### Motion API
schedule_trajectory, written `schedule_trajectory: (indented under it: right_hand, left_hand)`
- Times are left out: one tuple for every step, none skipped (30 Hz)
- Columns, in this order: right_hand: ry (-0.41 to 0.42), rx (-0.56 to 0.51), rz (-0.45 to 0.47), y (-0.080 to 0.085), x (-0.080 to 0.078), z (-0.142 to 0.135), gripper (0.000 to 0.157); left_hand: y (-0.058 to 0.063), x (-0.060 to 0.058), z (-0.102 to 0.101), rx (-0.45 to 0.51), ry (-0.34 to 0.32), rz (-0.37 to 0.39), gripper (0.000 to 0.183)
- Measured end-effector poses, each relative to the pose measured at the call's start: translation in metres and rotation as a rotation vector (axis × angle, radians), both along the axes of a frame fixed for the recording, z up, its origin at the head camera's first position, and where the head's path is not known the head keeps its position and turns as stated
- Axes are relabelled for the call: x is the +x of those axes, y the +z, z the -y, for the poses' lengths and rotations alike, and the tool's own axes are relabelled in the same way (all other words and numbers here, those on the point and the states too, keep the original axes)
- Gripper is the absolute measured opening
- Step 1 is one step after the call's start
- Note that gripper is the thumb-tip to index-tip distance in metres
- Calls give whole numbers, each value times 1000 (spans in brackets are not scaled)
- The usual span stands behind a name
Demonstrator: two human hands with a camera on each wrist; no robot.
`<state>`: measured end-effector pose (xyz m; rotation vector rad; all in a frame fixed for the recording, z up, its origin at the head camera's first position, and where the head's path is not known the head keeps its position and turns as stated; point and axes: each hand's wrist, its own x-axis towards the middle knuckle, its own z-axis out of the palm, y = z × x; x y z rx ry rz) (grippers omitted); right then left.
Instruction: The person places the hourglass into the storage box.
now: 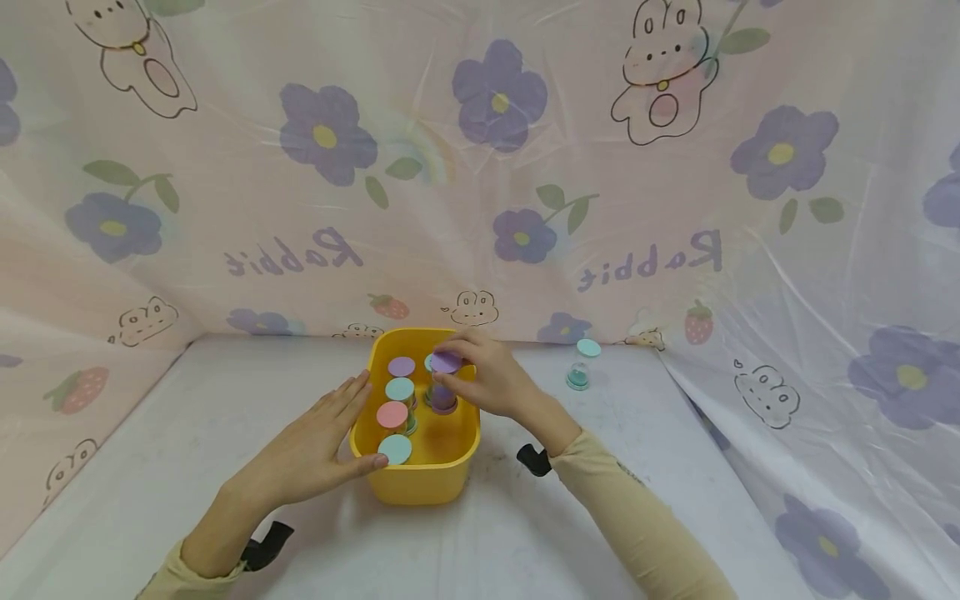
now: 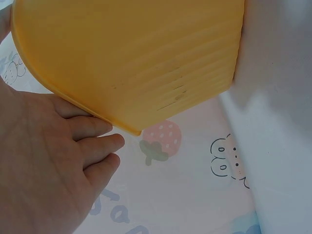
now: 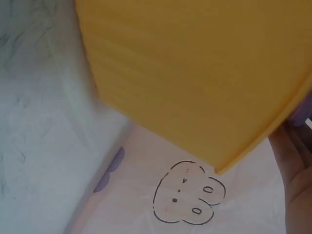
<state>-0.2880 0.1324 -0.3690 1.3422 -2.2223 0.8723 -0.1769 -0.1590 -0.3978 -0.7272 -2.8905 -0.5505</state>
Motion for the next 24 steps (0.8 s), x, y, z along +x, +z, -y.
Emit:
schedule_trajectory:
  right_hand:
    - [-11, 31, 17, -1, -2, 1, 36]
    - [-20, 59, 37, -2, -3, 2, 36]
    - [-30, 90, 59, -2, -4, 3, 36]
    - [-39, 122, 75, -2, -6, 4, 36]
    - [-46, 157, 95, -3, -7, 5, 36]
    - [-50, 188, 114, -3, -8, 6, 36]
    - [-53, 220, 129, -3, -10, 7, 36]
    - [-53, 248, 143, -3, -11, 9, 37]
    - [-52, 275, 154, -3, -12, 10, 37]
    - [-48, 299, 163, -3, -14, 11, 37]
    - [-47, 322, 172, -3, -16, 12, 36]
    - [-44, 341, 177, -4, -17, 13, 36]
    - [-43, 361, 181, -4, -19, 15, 35]
    - [-40, 376, 184, -4, -21, 16, 35]
    - [-38, 393, 185, -5, -23, 16, 34]
    - [-39, 408, 187, -5, -25, 17, 34]
    - [-36, 421, 191, -5, -26, 18, 34]
    - [-34, 434, 196, -6, -27, 19, 34]
    - [-33, 444, 204, -6, -28, 19, 33]
    - [-28, 451, 215, -6, -29, 20, 33]
    - [-25, 459, 230, -5, -29, 20, 33]
    - [-20, 465, 245, -4, -29, 21, 33]
    - [-14, 470, 262, -4, -29, 22, 33]
    - [-12, 477, 274, -4, -30, 23, 33]
  left_hand:
    - [0, 0, 0, 1, 0, 1, 112]
    - [1, 0, 0, 1, 0, 1, 112]
    - [1, 0, 0, 2, 0, 3, 112]
    - [1, 0, 0, 3, -1, 4, 112]
    - [1, 0, 0, 2, -2, 6, 112]
    - [1, 0, 0, 1, 0, 9, 112]
    - [1, 0, 1, 1, 0, 11, 113]
    - [1, 0, 1, 0, 1, 11, 113]
    - [1, 0, 1, 0, 3, 14, 113]
    - [1, 0, 1, -2, 4, 15, 113]
    - [1, 0, 1, -4, 7, 15, 114]
    - [1, 0, 1, -3, 5, 11, 113]
    - [1, 0, 1, -3, 5, 12, 113]
    - [1, 0, 1, -3, 4, 9, 113]
    - [1, 0, 1, -2, 4, 9, 113]
    - [1, 0, 1, -2, 3, 7, 113]
    - [1, 0, 1, -2, 1, 4, 113]
    - [0, 0, 1, -1, 0, 1, 113]
    - [1, 0, 1, -2, 3, 4, 113]
    - [0, -1, 1, 0, 3, 3, 114]
    - [1, 0, 1, 2, 3, 5, 114]
    - [1, 0, 1, 4, 3, 5, 114]
    - [1, 0, 1, 7, 2, 2, 114]
    - [1, 0, 1, 9, 3, 3, 114]
